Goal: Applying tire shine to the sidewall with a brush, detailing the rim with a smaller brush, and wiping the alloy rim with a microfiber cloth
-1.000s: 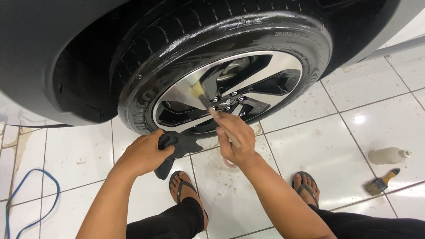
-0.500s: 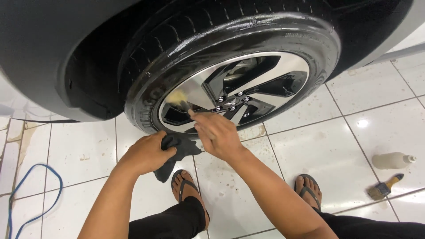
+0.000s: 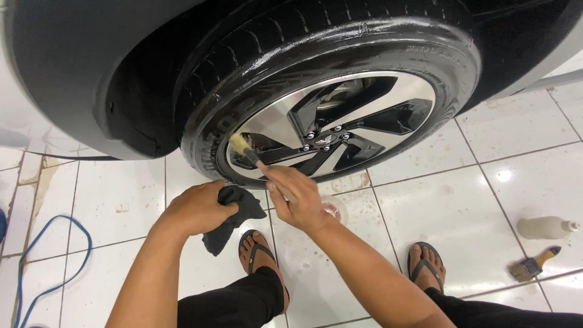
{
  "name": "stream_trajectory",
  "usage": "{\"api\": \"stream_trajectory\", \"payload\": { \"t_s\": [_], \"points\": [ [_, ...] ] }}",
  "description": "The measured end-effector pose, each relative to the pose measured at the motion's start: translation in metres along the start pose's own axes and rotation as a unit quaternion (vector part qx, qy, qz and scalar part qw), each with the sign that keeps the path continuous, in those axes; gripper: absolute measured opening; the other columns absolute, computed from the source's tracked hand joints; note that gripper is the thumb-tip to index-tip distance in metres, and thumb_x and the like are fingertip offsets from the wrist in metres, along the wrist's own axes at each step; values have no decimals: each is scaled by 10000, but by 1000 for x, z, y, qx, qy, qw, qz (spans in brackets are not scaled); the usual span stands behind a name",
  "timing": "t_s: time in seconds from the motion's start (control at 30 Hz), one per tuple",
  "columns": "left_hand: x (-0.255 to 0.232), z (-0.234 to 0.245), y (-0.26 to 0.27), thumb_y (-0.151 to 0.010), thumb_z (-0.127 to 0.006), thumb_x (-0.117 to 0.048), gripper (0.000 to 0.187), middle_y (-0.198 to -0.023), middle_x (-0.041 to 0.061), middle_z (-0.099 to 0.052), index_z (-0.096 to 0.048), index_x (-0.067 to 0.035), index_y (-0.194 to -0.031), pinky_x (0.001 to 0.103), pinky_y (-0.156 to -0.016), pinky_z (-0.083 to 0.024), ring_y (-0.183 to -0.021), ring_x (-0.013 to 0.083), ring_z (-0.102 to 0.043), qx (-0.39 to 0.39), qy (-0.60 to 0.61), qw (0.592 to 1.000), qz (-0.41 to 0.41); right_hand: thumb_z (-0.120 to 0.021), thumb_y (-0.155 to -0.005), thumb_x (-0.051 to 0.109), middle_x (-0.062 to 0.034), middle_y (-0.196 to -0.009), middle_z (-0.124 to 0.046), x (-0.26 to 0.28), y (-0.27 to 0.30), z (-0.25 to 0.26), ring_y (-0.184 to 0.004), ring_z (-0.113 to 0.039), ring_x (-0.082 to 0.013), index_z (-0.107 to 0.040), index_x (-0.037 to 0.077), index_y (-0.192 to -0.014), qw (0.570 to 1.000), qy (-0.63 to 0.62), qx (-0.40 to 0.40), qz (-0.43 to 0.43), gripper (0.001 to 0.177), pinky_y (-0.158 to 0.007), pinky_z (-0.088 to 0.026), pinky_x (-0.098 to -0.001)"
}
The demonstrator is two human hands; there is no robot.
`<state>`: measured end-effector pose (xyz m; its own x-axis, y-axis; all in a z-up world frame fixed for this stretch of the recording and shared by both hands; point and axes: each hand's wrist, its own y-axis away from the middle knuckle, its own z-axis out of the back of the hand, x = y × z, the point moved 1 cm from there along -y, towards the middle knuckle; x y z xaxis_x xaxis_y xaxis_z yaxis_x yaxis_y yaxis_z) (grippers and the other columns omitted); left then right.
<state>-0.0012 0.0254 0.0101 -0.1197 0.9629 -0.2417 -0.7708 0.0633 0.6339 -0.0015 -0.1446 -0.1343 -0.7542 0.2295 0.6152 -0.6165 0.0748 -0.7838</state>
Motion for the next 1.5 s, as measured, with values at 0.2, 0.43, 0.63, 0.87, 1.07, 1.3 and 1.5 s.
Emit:
{"api": "stream_trajectory", "payload": {
  "t_s": [0.2,0.43,0.63,0.87,1.07,1.3,1.5],
  "points": [
    [-1,-1,-1,-892,-612,-453,774,-1391,282,-633,-511,53,-1469,516,-1008,-548,-1309,415,-608,6,7,1000,0,-639,-999,74,-193,-1002,-744,-24,27,-23,-946,-740,-357,-697,-4,-1168,984,56,101,-135,195,-812,-606,-434],
    [10,-6,-11,-863,-613,-530,793,-1306,252,-695,-568,25,-1428,480,-936,-577,-1240,382,-660,11,0,1000,-1,-647,-985,97,-82,-1048,-760,-39,62,-12,-978,-747,-256,-720,73,-1167,983,115,12,-144,197,-850,-596,-330],
    [9,-4,-6,-868,-612,-506,805,-1327,270,-682,-539,49,-1446,488,-941,-575,-1239,396,-664,3,-2,1000,2,-668,-979,90,-99,-1013,-769,-72,73,4,-939,-747,-289,-708,68,-1085,975,175,53,-126,115,-826,-603,-391],
    [9,-11,-13,-883,-610,-505,758,-1291,244,-707,-572,19,-1429,455,-904,-585,-1204,365,-681,1,-7,1000,4,-611,-1008,83,-82,-1106,-747,-64,82,7,-1015,-731,-283,-686,77,-1143,970,173,-4,-168,155,-865,-594,-387],
    [0,-4,-2,-908,-591,-502,815,-1409,277,-624,-472,52,-1494,493,-983,-571,-1296,395,-628,0,-1,1000,9,-594,-1016,80,-123,-1156,-755,-25,42,13,-1081,-731,-281,-706,56,-1199,974,18,17,-224,216,-914,-606,-372],
    [2,-7,-2,-904,-607,-491,829,-1454,277,-587,-447,52,-1510,527,-1040,-540,-1347,404,-591,8,-8,1000,16,-513,-1055,23,-139,-1130,-704,-45,62,44,-1061,-714,-317,-628,17,-1269,967,199,-45,-154,243,-909,-602,-364],
    [-2,-3,-1,-917,-619,-442,793,-1440,294,-592,-451,64,-1503,550,-1033,-542,-1345,423,-585,-1,8,1000,12,-611,-984,62,-69,-1121,-726,-68,82,36,-1076,-721,-277,-663,102,-1272,971,158,43,-172,295,-912,-605,-366]
  ]
}}
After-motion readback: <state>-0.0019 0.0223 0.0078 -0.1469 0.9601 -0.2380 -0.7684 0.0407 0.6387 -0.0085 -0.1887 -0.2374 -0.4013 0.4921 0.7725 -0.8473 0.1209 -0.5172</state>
